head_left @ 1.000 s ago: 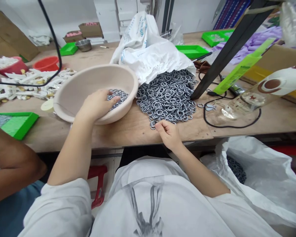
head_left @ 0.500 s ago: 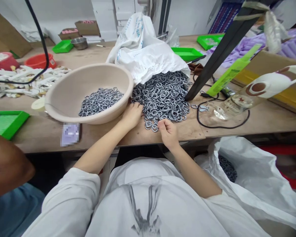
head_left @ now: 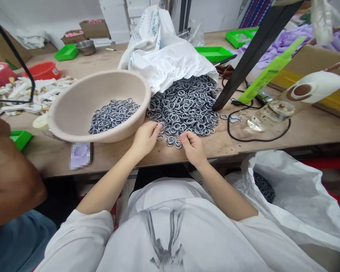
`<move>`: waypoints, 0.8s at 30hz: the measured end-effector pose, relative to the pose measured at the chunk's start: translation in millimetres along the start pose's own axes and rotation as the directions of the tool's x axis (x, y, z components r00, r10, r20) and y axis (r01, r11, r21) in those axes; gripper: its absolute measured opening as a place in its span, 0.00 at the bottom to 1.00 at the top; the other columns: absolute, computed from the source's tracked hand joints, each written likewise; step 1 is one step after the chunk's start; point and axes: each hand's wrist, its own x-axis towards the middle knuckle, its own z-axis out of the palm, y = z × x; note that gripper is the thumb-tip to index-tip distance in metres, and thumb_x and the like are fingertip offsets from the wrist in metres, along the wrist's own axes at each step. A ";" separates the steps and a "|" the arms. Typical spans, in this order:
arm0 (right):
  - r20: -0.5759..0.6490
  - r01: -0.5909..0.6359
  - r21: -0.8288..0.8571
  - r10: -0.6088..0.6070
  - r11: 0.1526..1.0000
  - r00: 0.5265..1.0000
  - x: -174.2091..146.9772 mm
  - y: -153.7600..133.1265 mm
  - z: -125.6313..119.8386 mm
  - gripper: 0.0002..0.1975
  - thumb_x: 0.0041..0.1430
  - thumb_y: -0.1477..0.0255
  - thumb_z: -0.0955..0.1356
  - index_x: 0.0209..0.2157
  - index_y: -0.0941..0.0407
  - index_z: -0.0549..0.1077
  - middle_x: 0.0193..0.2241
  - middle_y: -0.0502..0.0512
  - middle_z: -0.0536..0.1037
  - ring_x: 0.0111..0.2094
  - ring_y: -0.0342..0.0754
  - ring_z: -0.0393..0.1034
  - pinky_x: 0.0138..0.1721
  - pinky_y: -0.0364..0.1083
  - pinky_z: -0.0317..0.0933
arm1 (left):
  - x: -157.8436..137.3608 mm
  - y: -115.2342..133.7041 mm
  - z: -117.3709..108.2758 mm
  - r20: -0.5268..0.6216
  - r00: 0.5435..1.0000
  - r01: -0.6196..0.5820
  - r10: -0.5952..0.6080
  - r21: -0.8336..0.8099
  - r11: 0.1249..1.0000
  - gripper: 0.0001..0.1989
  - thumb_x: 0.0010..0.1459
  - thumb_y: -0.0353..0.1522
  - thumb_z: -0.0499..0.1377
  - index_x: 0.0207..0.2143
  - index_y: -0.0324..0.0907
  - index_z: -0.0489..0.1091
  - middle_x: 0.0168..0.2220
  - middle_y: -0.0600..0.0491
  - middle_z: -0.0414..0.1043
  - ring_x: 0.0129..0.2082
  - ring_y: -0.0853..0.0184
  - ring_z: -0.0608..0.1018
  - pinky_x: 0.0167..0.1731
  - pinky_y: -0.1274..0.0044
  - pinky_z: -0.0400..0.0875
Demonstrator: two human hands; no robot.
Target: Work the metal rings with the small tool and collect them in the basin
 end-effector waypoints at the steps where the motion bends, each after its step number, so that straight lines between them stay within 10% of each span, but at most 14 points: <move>1: 0.012 0.003 0.012 -0.003 1.000 1.000 -0.7 -3.3 0.7 0.21 0.63 0.51 0.65 0.33 0.55 0.72 0.26 0.49 0.73 0.29 0.44 0.65 0.33 0.44 0.59 | -7.4 4.2 0.1 0.029 0.998 0.060 -0.056 -0.169 0.984 0.18 0.63 0.41 0.56 0.24 0.41 0.71 0.26 0.50 0.71 0.29 0.66 0.71 0.33 0.77 0.64; 8: 0.274 0.106 0.118 -0.135 0.987 0.952 -10.0 -42.8 14.2 0.21 0.63 0.54 0.67 0.49 0.54 0.73 0.38 0.55 0.78 0.38 0.48 0.73 0.43 0.48 0.66 | -60.6 31.4 8.1 0.280 0.899 0.426 -0.336 -0.735 0.527 0.22 0.51 0.48 0.65 0.22 0.40 0.66 0.19 0.56 0.63 0.18 0.75 0.62 0.18 0.81 0.56; 13: 0.370 -0.085 0.265 -0.020 0.961 0.929 -5.5 -46.0 25.2 0.21 0.63 0.50 0.66 0.35 0.55 0.73 0.25 0.49 0.74 0.28 0.44 0.69 0.34 0.45 0.64 | -77.7 32.0 8.2 0.330 0.901 0.428 -0.282 -0.785 0.448 0.23 0.53 0.47 0.65 0.20 0.40 0.63 0.19 0.58 0.58 0.18 0.76 0.60 0.18 0.81 0.57; 24: 0.417 0.375 -0.152 -0.285 0.915 0.863 -25.8 -54.2 22.0 0.26 0.70 0.53 0.58 0.25 0.55 0.66 0.22 0.49 0.67 0.25 0.42 0.61 0.29 0.43 0.51 | -85.2 22.3 4.7 0.313 0.905 0.402 -0.290 -0.852 0.336 0.23 0.52 0.47 0.66 0.22 0.41 0.61 0.17 0.61 0.55 0.18 0.76 0.57 0.19 0.82 0.58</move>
